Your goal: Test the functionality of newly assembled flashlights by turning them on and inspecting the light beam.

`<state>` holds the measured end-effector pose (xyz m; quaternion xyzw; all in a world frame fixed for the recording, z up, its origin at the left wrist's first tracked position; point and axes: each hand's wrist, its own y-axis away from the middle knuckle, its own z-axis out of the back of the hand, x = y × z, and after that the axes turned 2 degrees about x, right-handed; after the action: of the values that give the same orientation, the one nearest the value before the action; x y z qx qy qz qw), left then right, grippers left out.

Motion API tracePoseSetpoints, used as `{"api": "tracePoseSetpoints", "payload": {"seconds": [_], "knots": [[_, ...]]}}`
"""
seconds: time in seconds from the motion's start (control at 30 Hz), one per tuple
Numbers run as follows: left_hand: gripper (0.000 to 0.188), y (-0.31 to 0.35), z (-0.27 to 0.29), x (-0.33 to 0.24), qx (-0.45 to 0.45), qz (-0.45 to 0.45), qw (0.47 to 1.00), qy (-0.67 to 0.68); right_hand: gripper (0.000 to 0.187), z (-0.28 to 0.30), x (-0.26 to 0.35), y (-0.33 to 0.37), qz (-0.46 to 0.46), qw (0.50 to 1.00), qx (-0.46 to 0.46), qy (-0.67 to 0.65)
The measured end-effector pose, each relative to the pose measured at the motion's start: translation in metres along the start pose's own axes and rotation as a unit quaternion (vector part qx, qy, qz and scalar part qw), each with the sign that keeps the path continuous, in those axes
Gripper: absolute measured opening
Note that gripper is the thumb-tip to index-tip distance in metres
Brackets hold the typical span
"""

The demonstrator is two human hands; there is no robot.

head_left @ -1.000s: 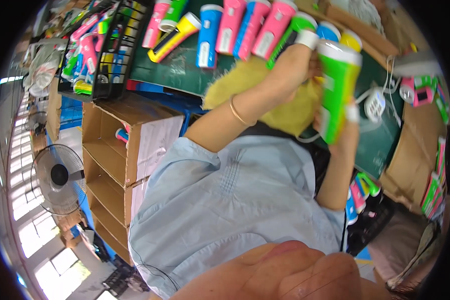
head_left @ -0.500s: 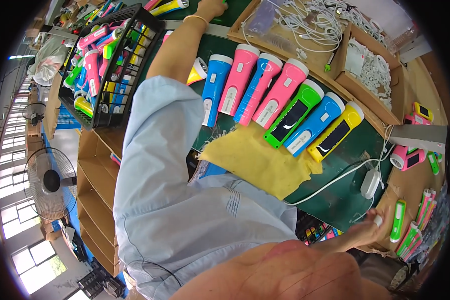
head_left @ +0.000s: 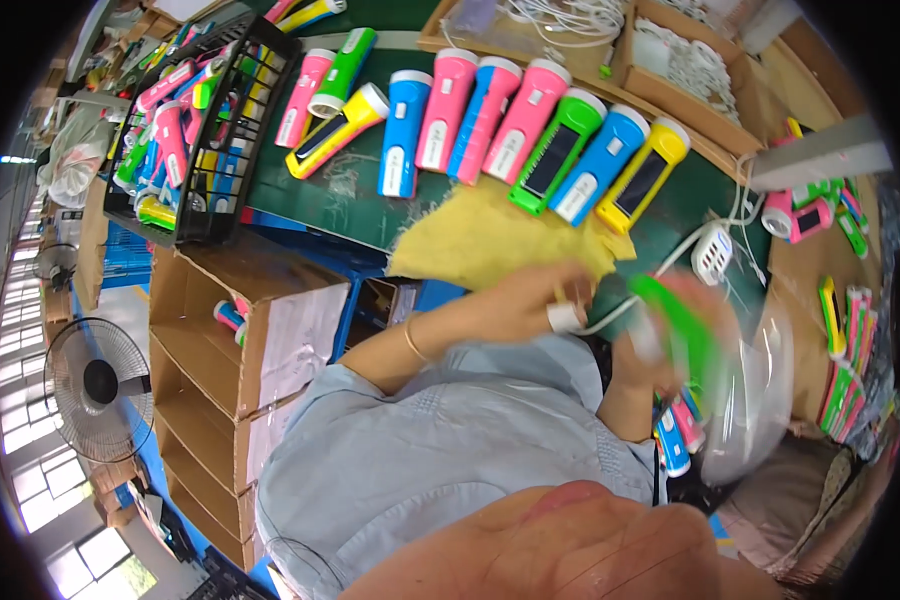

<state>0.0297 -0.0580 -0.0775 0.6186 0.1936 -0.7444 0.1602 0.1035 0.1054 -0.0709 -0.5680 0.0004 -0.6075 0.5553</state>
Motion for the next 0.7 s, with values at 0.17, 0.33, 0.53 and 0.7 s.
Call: {"api": "tracePoseSetpoints", "payload": {"seconds": [0.17,0.33,0.53,0.7], "knots": [[0.071,-0.021,-0.002,0.015,-0.113,-0.03,0.977,0.178,0.036,-0.021,0.004,0.018,-0.103,0.955,0.233,-0.15],[0.026,-0.038,-0.007,-0.006,-0.198,0.033,0.903,0.38,0.035,-0.002,-0.006,0.039,-0.242,0.917,0.192,-0.252],[0.023,-0.055,-0.004,-0.028,-0.101,0.094,0.843,0.519,0.025,0.02,-0.023,0.043,-0.355,0.873,0.126,-0.309],[0.024,-0.069,0.003,-0.037,-0.099,0.114,0.824,0.546,0.024,0.015,-0.022,0.05,-0.322,0.893,0.136,-0.284]]}}
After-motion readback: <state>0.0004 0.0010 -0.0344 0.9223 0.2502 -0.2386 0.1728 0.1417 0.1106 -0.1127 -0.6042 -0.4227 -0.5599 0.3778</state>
